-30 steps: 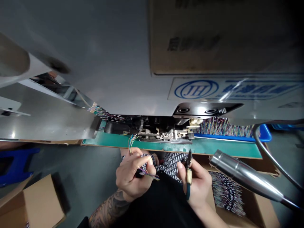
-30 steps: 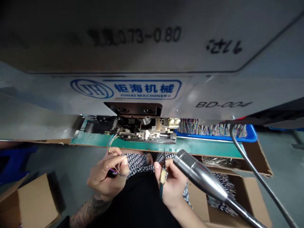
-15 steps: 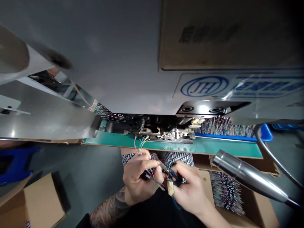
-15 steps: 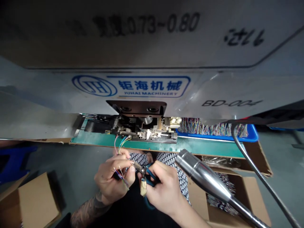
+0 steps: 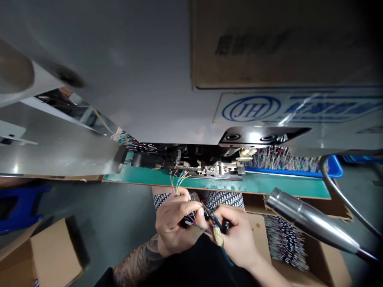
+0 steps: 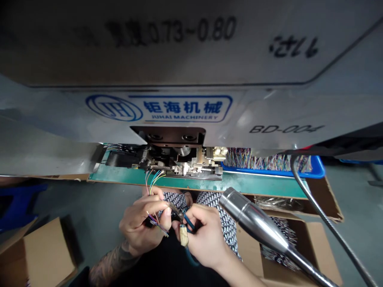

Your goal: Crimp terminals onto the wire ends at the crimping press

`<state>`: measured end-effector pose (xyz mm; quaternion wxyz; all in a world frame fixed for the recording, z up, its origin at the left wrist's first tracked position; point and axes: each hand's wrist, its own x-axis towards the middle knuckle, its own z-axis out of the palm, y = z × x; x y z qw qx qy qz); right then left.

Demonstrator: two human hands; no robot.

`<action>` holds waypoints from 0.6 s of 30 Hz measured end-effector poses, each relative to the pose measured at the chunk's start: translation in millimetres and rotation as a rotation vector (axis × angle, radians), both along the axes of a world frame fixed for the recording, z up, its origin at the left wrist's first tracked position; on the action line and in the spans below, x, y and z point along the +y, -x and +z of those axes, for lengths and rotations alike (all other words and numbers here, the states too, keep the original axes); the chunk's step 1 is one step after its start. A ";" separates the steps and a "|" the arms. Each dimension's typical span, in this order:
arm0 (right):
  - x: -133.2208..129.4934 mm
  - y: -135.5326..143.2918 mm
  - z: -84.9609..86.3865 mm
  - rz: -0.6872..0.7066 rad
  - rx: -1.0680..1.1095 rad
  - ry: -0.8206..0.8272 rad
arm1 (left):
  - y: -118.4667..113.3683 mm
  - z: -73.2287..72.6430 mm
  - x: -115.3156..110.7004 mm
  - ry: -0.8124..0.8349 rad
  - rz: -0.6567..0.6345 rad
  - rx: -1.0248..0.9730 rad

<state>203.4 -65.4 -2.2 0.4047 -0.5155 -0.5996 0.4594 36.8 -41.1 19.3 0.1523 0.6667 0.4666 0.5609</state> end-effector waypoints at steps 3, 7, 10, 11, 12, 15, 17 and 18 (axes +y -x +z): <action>-5.4 5.8 -7.1 0.015 0.153 0.161 | -0.5 1.9 1.0 -0.008 0.016 0.011; 0.0 2.3 -4.9 0.018 0.319 0.262 | 0.6 6.5 2.7 0.006 0.029 -0.005; 7.6 -5.4 2.4 -0.006 0.190 0.091 | 1.7 5.9 3.0 0.026 0.020 -0.041; 9.1 -7.3 4.9 0.000 0.116 0.028 | 1.9 4.7 2.9 0.035 0.009 -0.049; 9.9 -8.6 7.2 0.014 0.046 -0.021 | 2.1 3.1 2.6 0.043 -0.003 -0.058; 8.7 -9.1 12.2 0.047 -0.092 -0.099 | 2.2 -1.9 1.7 0.059 -0.026 -0.093; 7.2 -8.2 13.9 0.054 -0.119 -0.129 | 2.1 -4.0 1.3 0.065 -0.043 -0.115; 6.7 -7.7 14.4 0.054 -0.124 -0.140 | 2.1 -4.5 1.2 0.065 -0.054 -0.121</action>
